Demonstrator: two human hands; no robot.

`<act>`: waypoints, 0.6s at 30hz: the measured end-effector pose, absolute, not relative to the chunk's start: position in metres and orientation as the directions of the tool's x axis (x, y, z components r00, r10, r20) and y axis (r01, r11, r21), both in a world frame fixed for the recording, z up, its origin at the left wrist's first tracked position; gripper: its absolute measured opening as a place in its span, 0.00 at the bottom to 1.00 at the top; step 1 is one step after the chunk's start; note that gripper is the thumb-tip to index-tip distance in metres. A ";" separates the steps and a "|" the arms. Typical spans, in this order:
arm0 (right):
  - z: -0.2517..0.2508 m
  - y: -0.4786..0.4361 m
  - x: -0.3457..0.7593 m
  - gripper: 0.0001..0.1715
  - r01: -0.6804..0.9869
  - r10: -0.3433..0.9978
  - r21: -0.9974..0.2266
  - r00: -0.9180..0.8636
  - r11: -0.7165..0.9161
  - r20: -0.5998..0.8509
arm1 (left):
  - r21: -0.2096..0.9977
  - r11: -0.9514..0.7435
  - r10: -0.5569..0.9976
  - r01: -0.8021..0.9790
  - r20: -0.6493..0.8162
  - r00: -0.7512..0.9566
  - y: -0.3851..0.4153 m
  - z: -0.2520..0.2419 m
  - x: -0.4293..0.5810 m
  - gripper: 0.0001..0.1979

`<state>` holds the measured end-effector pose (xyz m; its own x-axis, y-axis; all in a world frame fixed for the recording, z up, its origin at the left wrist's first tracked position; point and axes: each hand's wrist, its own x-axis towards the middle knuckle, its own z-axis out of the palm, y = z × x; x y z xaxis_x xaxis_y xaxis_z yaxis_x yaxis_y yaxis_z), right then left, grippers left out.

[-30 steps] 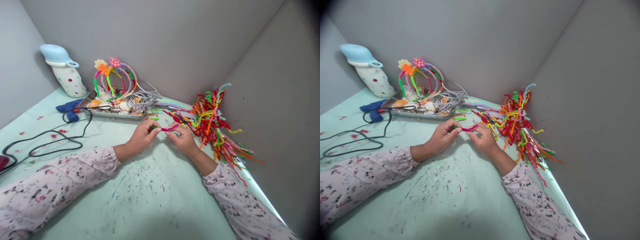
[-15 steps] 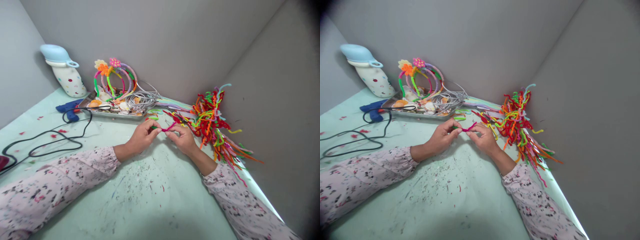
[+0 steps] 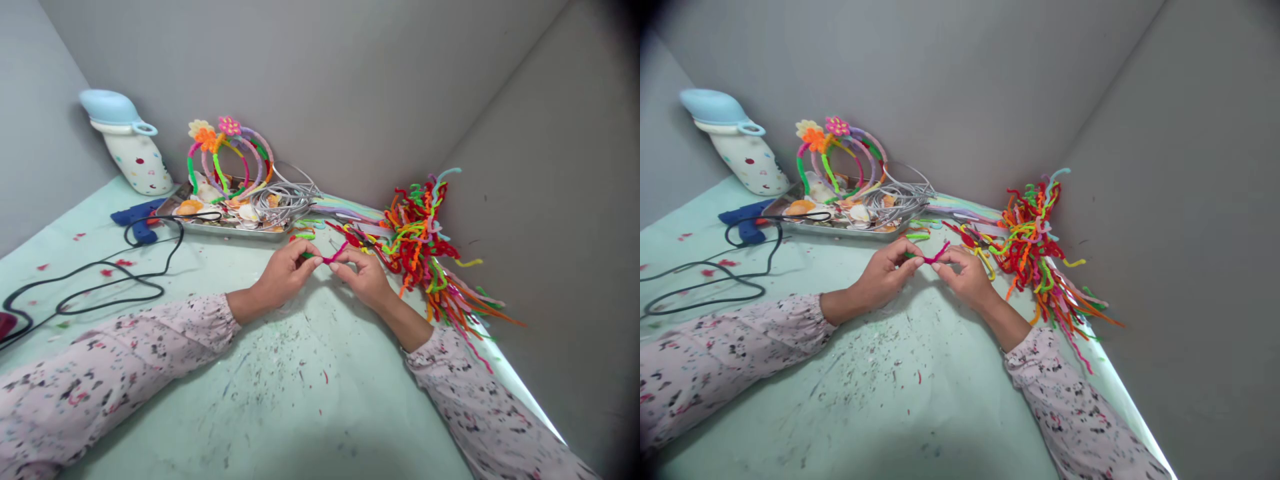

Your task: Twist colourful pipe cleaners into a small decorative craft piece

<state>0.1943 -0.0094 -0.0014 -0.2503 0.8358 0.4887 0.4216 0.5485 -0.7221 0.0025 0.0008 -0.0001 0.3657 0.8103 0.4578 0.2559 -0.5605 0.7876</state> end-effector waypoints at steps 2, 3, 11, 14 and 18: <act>-0.002 -0.009 0.195 0.05 0.418 0.835 -0.723 -0.250 0.549 0.490 | 0.794 -0.553 0.815 0.252 0.453 0.362 0.001 0.000 0.003 0.07; -0.002 -0.009 0.195 0.05 0.415 0.836 -0.726 -0.247 0.548 0.490 | 0.794 -0.554 0.814 0.249 0.454 0.362 0.000 0.000 0.003 0.08; -0.004 -0.010 0.195 0.05 0.406 0.854 -0.752 -0.231 0.520 0.465 | 0.785 -0.561 0.811 0.263 0.456 0.367 0.001 -0.001 0.003 0.07; -0.004 -0.010 0.195 0.05 0.401 0.861 -0.762 -0.231 0.509 0.454 | 0.774 -0.567 0.809 0.282 0.459 0.368 0.000 -0.001 0.003 0.07; -0.004 -0.010 0.195 0.05 0.390 0.871 -0.779 -0.238 0.491 0.430 | 0.765 -0.575 0.804 0.290 0.463 0.372 0.001 -0.001 0.003 0.07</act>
<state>0.1954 -0.0100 -0.0038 -0.2378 0.8711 0.4297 0.3902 0.4908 -0.7790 0.0026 0.0007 -0.0007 0.3717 0.8044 0.4635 0.2904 -0.5749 0.7649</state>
